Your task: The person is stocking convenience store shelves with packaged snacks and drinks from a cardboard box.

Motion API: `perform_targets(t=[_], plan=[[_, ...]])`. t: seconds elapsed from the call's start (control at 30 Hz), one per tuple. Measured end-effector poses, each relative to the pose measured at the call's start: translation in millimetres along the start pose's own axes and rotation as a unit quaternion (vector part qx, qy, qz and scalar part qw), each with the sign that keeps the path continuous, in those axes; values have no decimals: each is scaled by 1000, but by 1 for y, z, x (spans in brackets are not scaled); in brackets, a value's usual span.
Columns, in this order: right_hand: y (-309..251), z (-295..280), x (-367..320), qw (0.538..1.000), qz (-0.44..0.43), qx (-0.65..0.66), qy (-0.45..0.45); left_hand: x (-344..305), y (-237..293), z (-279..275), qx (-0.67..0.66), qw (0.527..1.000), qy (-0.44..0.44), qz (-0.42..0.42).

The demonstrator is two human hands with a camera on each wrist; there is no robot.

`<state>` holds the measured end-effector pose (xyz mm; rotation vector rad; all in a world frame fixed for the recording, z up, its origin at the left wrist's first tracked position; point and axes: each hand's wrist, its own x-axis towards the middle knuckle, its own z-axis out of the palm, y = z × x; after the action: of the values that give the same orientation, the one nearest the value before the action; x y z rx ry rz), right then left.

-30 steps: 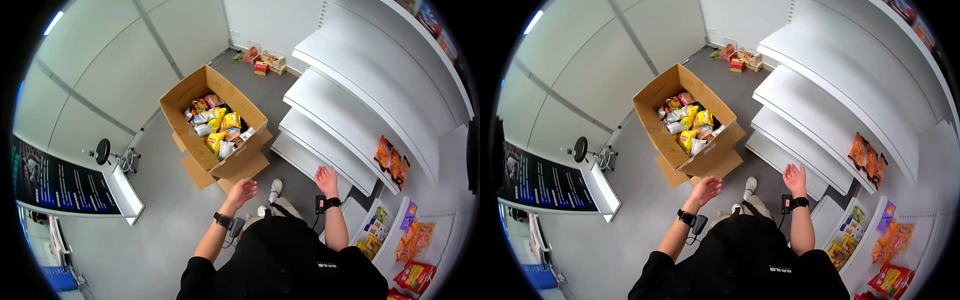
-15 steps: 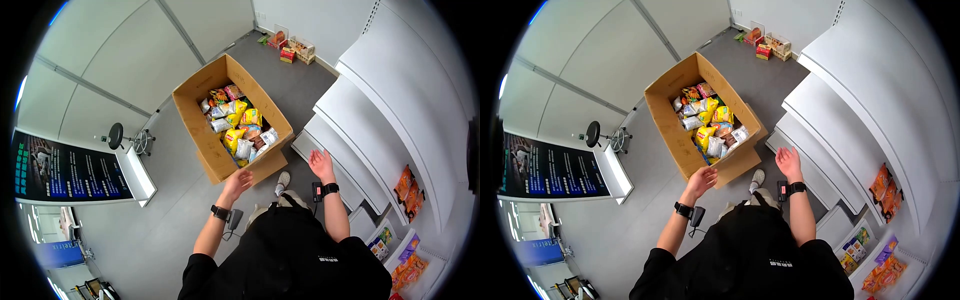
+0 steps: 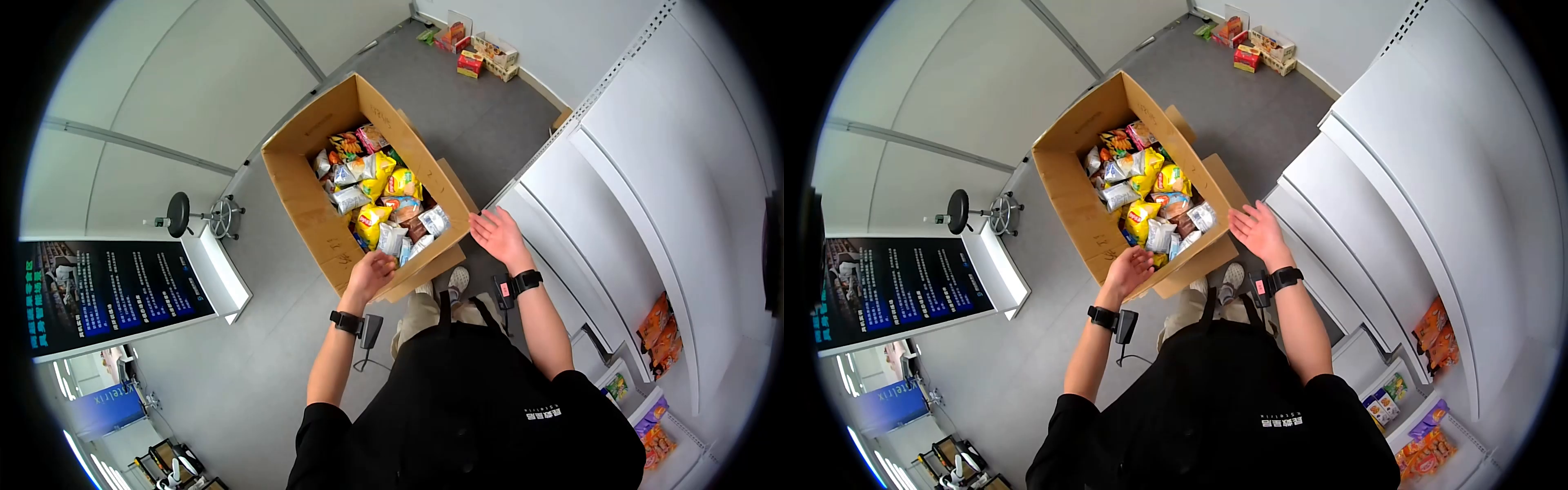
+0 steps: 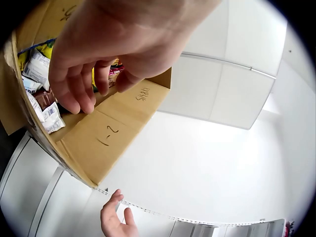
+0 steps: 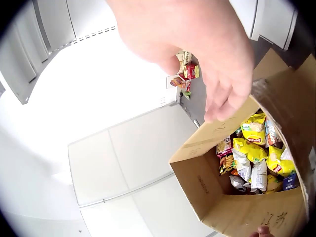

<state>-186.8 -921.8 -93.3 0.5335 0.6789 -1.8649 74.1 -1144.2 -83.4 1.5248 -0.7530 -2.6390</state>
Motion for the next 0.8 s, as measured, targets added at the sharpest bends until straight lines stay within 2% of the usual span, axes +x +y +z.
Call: perform_targets(t=[0.1,0.3,0.5,0.63,0.8], plan=[[-3,8,10,998,20,-66,2,22,4,-6,-13,1000,5,-15],[-1,8,35,992,68,-97,53,55,28,-2,50,997,43,-38],[10,23,50,986,88,-85,114,107,57,-18,75,990,102,-62],[14,29,62,990,100,-42,91,145,68,-47,66,985,136,-86],[29,24,84,988,73,-29,130,200,50,-72,80,980,132,-128]])
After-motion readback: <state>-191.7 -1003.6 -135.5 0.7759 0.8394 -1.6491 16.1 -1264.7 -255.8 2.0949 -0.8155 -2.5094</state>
